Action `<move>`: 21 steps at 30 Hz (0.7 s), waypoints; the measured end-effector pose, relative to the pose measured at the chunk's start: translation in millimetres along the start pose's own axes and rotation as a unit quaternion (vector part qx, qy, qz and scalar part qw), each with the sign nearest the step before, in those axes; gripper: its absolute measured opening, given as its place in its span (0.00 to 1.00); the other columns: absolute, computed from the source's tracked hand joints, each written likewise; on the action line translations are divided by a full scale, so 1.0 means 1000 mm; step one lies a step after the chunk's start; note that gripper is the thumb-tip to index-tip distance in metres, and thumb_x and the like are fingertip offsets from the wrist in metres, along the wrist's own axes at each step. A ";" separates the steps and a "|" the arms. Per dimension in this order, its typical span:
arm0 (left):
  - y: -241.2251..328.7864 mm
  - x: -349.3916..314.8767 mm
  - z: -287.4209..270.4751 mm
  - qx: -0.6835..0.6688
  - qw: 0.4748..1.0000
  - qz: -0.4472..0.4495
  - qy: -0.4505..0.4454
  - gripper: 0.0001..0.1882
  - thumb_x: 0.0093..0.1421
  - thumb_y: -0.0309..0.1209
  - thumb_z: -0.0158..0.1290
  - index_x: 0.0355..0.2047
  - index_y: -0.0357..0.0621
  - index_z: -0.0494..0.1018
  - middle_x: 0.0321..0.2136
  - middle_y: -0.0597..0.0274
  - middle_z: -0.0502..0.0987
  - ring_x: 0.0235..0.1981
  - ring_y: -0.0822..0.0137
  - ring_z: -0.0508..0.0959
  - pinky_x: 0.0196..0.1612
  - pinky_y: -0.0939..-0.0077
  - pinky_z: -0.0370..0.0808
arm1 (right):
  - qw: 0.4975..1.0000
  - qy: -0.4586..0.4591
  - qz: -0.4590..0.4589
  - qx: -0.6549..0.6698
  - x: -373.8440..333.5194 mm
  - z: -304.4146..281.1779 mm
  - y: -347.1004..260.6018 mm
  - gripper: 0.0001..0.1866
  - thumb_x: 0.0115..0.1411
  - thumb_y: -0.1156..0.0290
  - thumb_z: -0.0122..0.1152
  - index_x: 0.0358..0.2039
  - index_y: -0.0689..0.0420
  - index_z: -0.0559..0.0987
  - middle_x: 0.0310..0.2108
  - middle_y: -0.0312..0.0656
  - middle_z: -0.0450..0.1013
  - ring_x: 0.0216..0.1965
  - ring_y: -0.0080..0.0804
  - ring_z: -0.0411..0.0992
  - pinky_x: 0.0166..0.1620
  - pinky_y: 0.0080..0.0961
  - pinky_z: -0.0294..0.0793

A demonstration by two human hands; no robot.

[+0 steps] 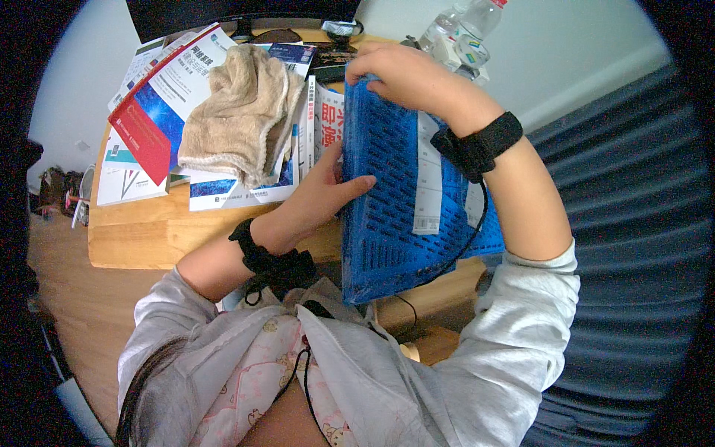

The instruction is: The person unpacks a blue plastic basket from its packaging, removes the shrink wrap, and assembles the basket by snapping together its side panels and base.

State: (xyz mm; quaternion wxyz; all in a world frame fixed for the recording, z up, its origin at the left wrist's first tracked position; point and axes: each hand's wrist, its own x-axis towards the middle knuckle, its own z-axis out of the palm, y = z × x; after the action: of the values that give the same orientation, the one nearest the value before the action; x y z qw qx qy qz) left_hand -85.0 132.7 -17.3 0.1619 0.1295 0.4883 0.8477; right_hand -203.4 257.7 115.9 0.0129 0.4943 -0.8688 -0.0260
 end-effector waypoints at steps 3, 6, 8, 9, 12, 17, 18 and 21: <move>0.001 0.001 0.001 0.008 1.000 0.023 -0.006 0.30 0.56 0.25 0.54 0.56 0.36 0.52 0.47 0.56 0.69 0.47 0.68 0.71 0.49 0.72 0.70 | 0.999 -0.029 -0.014 -0.019 0.007 -0.003 0.002 0.10 0.50 0.81 0.57 0.35 0.58 0.75 0.37 0.42 0.70 0.41 0.39 0.70 0.45 0.29 0.71; 0.003 0.001 0.000 0.024 0.999 0.031 -0.012 0.30 0.56 0.25 0.54 0.56 0.36 0.52 0.47 0.56 0.69 0.46 0.68 0.71 0.50 0.72 0.70 | 0.998 -0.057 0.001 -0.023 0.014 -0.006 0.003 0.09 0.50 0.81 0.58 0.33 0.58 0.75 0.36 0.42 0.70 0.40 0.38 0.70 0.43 0.30 0.72; 0.004 -0.001 0.000 0.008 1.000 0.019 -0.017 0.30 0.57 0.26 0.54 0.56 0.37 0.52 0.47 0.56 0.69 0.46 0.68 0.71 0.50 0.72 0.70 | 0.998 -0.061 -0.001 -0.013 0.017 -0.008 0.003 0.08 0.50 0.81 0.58 0.32 0.58 0.74 0.35 0.42 0.70 0.39 0.39 0.70 0.42 0.30 0.72; 0.004 -0.002 0.000 0.002 1.000 0.016 -0.018 0.30 0.57 0.26 0.54 0.56 0.37 0.52 0.47 0.56 0.69 0.46 0.68 0.71 0.49 0.73 0.70 | 0.998 -0.062 -0.005 -0.011 0.018 -0.008 0.003 0.08 0.50 0.81 0.58 0.31 0.58 0.74 0.34 0.42 0.70 0.38 0.39 0.70 0.41 0.30 0.72; 0.005 -0.003 0.000 0.040 0.998 0.048 -0.010 0.31 0.57 0.26 0.54 0.56 0.36 0.52 0.46 0.56 0.69 0.46 0.69 0.71 0.49 0.73 0.71 | 0.999 -0.034 -0.014 0.021 0.021 -0.009 0.000 0.07 0.46 0.80 0.60 0.26 0.60 0.72 0.27 0.46 0.70 0.32 0.45 0.70 0.35 0.34 0.70; 0.007 -0.005 -0.002 0.076 0.996 0.053 -0.015 0.31 0.57 0.27 0.54 0.57 0.36 0.51 0.47 0.56 0.68 0.46 0.69 0.71 0.49 0.74 0.70 | 0.999 -0.043 -0.027 -0.002 0.026 -0.014 -0.005 0.07 0.46 0.80 0.59 0.23 0.60 0.70 0.22 0.47 0.68 0.27 0.44 0.69 0.31 0.34 0.68; 0.007 -0.006 -0.003 0.086 0.995 0.056 -0.015 0.32 0.57 0.27 0.54 0.57 0.36 0.51 0.47 0.56 0.68 0.46 0.70 0.70 0.49 0.74 0.70 | 0.999 -0.048 -0.024 -0.007 0.027 -0.015 -0.006 0.07 0.46 0.79 0.59 0.22 0.60 0.69 0.21 0.47 0.68 0.26 0.44 0.69 0.30 0.34 0.68; 0.007 -0.007 -0.004 0.093 0.993 0.067 -0.020 0.32 0.57 0.27 0.54 0.57 0.36 0.50 0.48 0.56 0.68 0.47 0.70 0.70 0.49 0.74 0.70 | 0.997 -0.078 -0.008 -0.008 0.027 -0.018 -0.007 0.06 0.48 0.78 0.58 0.22 0.59 0.69 0.21 0.47 0.68 0.25 0.43 0.68 0.29 0.32 0.67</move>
State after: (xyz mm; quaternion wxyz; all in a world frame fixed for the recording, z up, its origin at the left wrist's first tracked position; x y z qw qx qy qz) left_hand -81.5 123.5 -14.0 0.1019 0.1928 0.5517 0.8050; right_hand -210.6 229.9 133.1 -0.0507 0.4977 -0.8629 -0.0714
